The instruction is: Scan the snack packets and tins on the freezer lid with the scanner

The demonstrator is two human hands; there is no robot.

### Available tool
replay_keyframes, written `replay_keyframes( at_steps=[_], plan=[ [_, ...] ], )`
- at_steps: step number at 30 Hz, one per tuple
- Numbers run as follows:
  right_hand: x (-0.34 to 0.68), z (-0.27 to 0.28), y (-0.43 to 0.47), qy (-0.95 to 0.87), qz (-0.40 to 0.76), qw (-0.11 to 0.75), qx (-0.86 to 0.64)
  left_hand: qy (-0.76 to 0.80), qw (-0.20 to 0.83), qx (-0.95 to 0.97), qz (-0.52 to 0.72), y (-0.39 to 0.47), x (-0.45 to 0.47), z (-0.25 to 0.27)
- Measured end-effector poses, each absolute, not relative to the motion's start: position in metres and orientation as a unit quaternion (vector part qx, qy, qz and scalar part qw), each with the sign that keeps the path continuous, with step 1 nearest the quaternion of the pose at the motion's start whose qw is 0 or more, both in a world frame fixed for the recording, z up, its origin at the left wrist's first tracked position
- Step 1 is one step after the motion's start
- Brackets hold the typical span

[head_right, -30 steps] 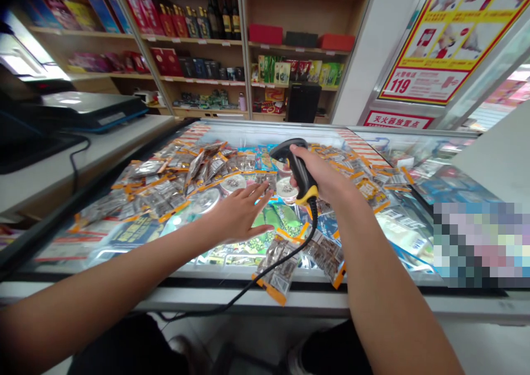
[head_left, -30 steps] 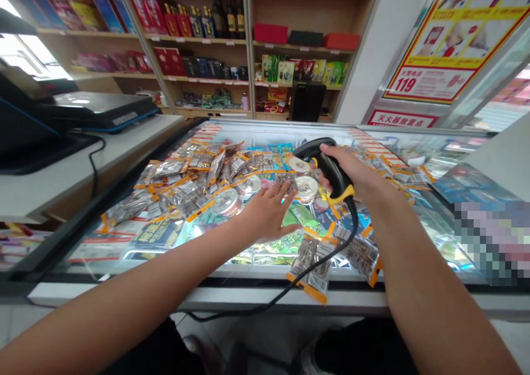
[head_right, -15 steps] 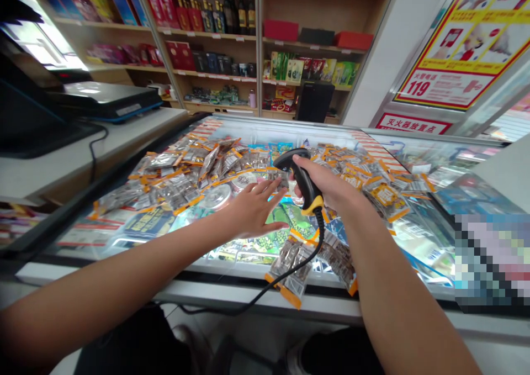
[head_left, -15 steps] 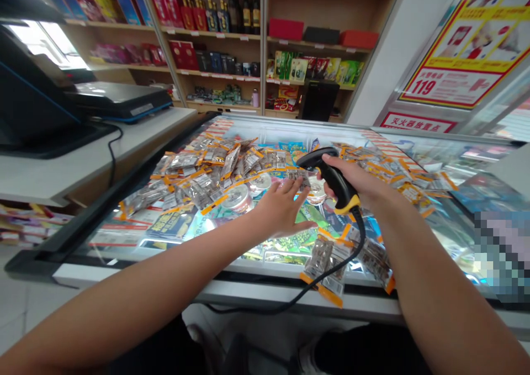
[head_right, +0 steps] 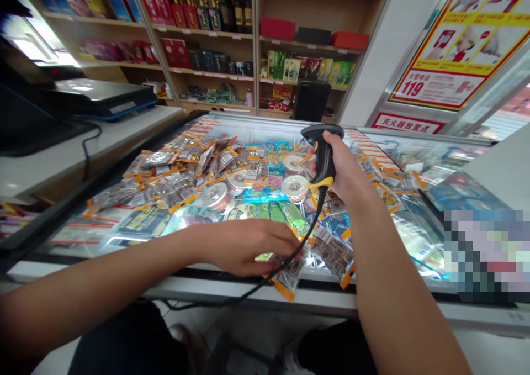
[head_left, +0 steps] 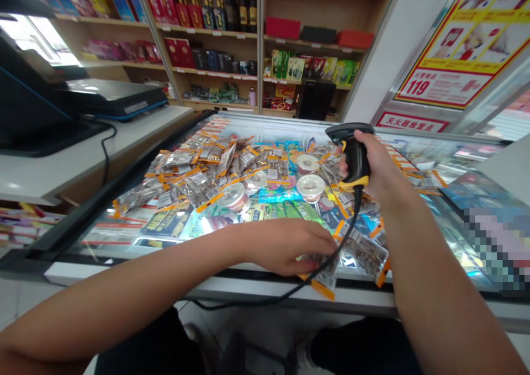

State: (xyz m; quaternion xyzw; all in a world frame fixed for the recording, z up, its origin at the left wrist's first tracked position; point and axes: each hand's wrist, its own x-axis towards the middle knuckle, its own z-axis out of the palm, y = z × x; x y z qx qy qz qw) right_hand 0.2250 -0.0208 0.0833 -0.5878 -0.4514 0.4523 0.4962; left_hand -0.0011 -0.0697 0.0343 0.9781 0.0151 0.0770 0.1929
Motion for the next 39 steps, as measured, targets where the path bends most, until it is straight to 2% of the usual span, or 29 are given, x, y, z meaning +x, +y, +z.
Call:
replay_keyframes(
  at_steps=[3, 9, 12, 15, 18, 23, 39],
  plan=[
    [0.226, 0.089, -0.025, -0.426, 0.494, 0.506, -0.564, 0.019, 0.197, 0.978, 0.067, -0.080, 0.001, 0.032],
    [0.222, 0.089, -0.028, -0.408, 0.510, 0.508, -0.562, 0.160, 0.013, 0.984, 0.074, -0.046, -0.006, 0.013],
    [0.222, 0.086, -0.029, -0.424, 0.515, 0.471, -0.577, 0.233, -0.049, 0.967, 0.091, -0.018, -0.010, 0.001],
    [0.221, 0.082, -0.031, -0.455, 0.541, 0.394, -0.588, 0.301, -0.088, 0.942, 0.119, 0.007, -0.015, -0.009],
    [0.217, 0.078, -0.034, -0.479, 0.558, 0.328, -0.593, 0.346, -0.094, 0.921, 0.151, 0.024, -0.019, -0.015],
    [0.210, 0.075, -0.038, -0.492, 0.566, 0.278, -0.600, 0.350, -0.070, 0.919, 0.167, 0.031, -0.021, -0.019],
    [0.214, 0.076, -0.038, -0.512, 0.567, 0.254, -0.594, 0.377, -0.089, 0.912, 0.138, 0.027, -0.022, -0.016]
  ],
)
